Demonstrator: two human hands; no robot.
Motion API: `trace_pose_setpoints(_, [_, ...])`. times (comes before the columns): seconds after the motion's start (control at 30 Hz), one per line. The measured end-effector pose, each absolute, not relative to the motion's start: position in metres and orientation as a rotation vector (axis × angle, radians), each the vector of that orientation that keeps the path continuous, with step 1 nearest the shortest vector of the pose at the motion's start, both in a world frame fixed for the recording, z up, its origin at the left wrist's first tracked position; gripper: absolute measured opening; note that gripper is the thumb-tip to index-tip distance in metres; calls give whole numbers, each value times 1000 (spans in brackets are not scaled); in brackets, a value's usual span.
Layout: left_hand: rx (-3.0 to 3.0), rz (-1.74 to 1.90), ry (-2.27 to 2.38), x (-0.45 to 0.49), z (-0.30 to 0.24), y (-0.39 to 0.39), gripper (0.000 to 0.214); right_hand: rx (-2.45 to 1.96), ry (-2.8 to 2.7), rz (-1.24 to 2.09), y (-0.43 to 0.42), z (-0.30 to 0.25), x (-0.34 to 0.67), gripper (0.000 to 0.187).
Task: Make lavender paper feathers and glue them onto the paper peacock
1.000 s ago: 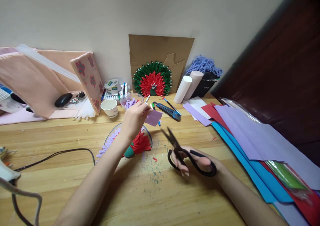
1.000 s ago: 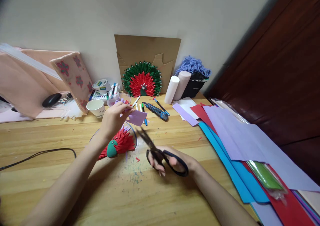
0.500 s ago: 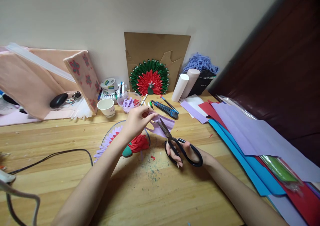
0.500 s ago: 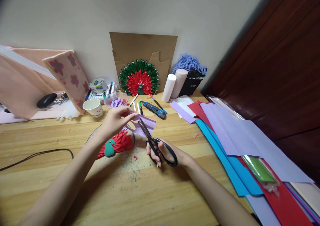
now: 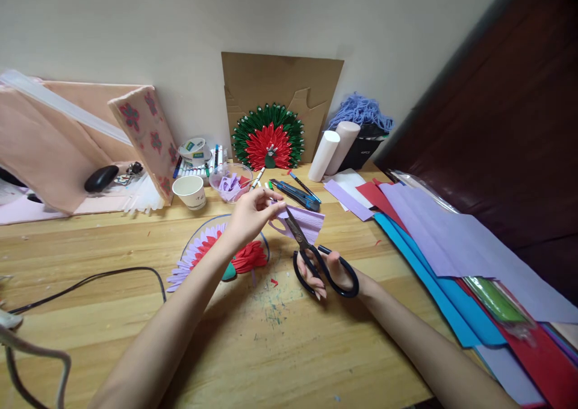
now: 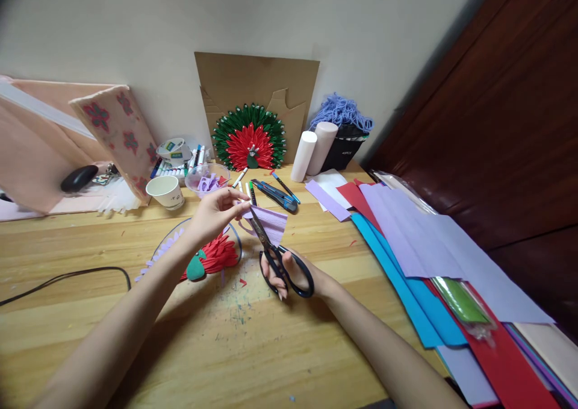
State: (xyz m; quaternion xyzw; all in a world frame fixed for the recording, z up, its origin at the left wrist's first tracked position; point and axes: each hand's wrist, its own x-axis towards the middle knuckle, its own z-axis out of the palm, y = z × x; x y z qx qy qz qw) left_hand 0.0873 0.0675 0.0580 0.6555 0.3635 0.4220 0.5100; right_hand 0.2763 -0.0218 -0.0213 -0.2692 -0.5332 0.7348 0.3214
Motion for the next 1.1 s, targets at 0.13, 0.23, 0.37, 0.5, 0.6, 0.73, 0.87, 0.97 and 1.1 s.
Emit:
trace_pose_setpoints(0.13, [1582,1035,867,88,58,67,22,-701,-1370,1936,-22,-23,275,77])
trace_pose_setpoints(0.23, [1577,1052,861,87,58,67,24,-691,-1333,1977,-23,-17,273,77])
trace_pose_setpoints(0.37, [1488,1039,848,87,61,66,30,-684,-1280,1985,-25,-5,267,77])
trace_pose_setpoints(0.5, [1477,1021,832,87,63,65,36,-687,-1262,1984,-25,-1,264,77])
trace_pose_setpoints(0.6, [1503,1008,830,86,62,65,36,-690,-1255,1995,-25,-5,266,76])
trace_pose_setpoints(0.73, [1484,985,862,85,63,66,35,-705,-1291,1992,-23,-14,270,75])
trace_pose_setpoints(0.87, [1461,946,902,84,67,67,34,-722,-1294,2011,-22,-16,272,71])
trace_pose_setpoints(0.97, [1447,947,930,83,69,68,36,-742,-1285,2025,-22,-11,270,69])
trace_pose_setpoints(1.1, [1413,972,984,84,66,68,39,-807,-1310,1968,-23,-6,267,68])
